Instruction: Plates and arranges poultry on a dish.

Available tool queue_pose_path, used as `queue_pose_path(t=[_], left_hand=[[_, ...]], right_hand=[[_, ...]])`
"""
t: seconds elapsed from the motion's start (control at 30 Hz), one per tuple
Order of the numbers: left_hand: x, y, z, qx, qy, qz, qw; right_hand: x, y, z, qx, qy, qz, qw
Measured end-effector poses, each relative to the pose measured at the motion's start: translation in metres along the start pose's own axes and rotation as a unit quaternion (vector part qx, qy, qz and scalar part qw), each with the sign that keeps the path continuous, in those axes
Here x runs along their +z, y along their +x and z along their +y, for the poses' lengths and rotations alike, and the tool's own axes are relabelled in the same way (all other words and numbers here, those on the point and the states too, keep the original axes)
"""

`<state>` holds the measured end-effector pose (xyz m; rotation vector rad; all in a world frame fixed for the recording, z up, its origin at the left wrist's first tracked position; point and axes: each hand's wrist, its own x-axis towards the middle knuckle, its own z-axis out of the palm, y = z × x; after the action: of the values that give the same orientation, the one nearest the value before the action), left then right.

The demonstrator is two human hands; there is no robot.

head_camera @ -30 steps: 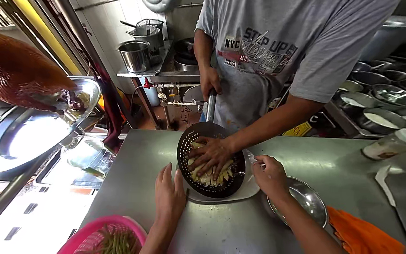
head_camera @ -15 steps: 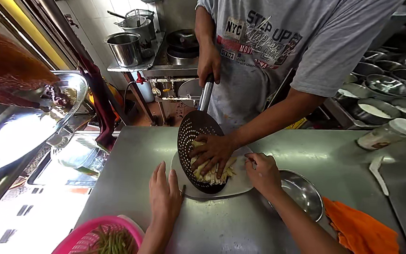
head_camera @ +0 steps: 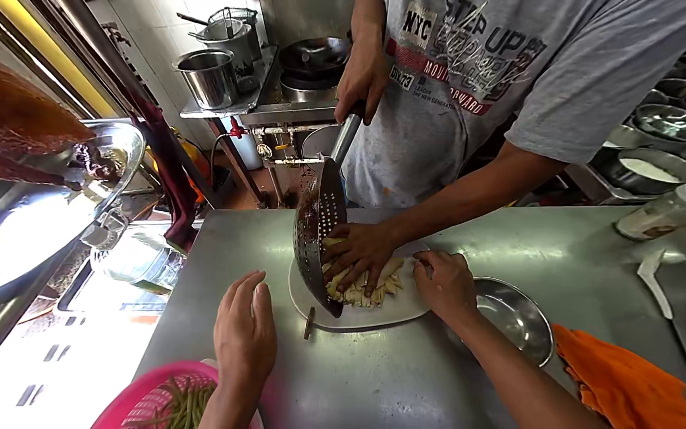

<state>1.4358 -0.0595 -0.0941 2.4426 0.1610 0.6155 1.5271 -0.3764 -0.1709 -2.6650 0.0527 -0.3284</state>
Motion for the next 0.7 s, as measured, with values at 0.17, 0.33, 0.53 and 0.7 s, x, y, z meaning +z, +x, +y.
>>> queue_pose_path(t=[0.17, 0.33, 0.53, 0.7], left_hand=[[-0.011, -0.002, 0.003, 0.052, 0.03, 0.029, 0.998], [-0.016, -0.005, 0.0, 0.05, 0.006, 0.069, 0.996], [-0.014, -0.005, -0.007, -0.058, -0.139, 0.101, 0.984], [0.003, 0.019, -0.016, -0.233, -0.27, 0.016, 0.934]], right_hand=[[0.001, -0.001, 0.0, -0.011, -0.008, 0.007, 1.0], [-0.016, -0.012, -0.01, -0.028, 0.12, 0.028, 0.992], [-0.072, -0.025, -0.051, -0.028, 0.553, -0.253, 0.794], [-0.071, -0.025, -0.04, 0.194, 0.108, -0.281, 0.934]])
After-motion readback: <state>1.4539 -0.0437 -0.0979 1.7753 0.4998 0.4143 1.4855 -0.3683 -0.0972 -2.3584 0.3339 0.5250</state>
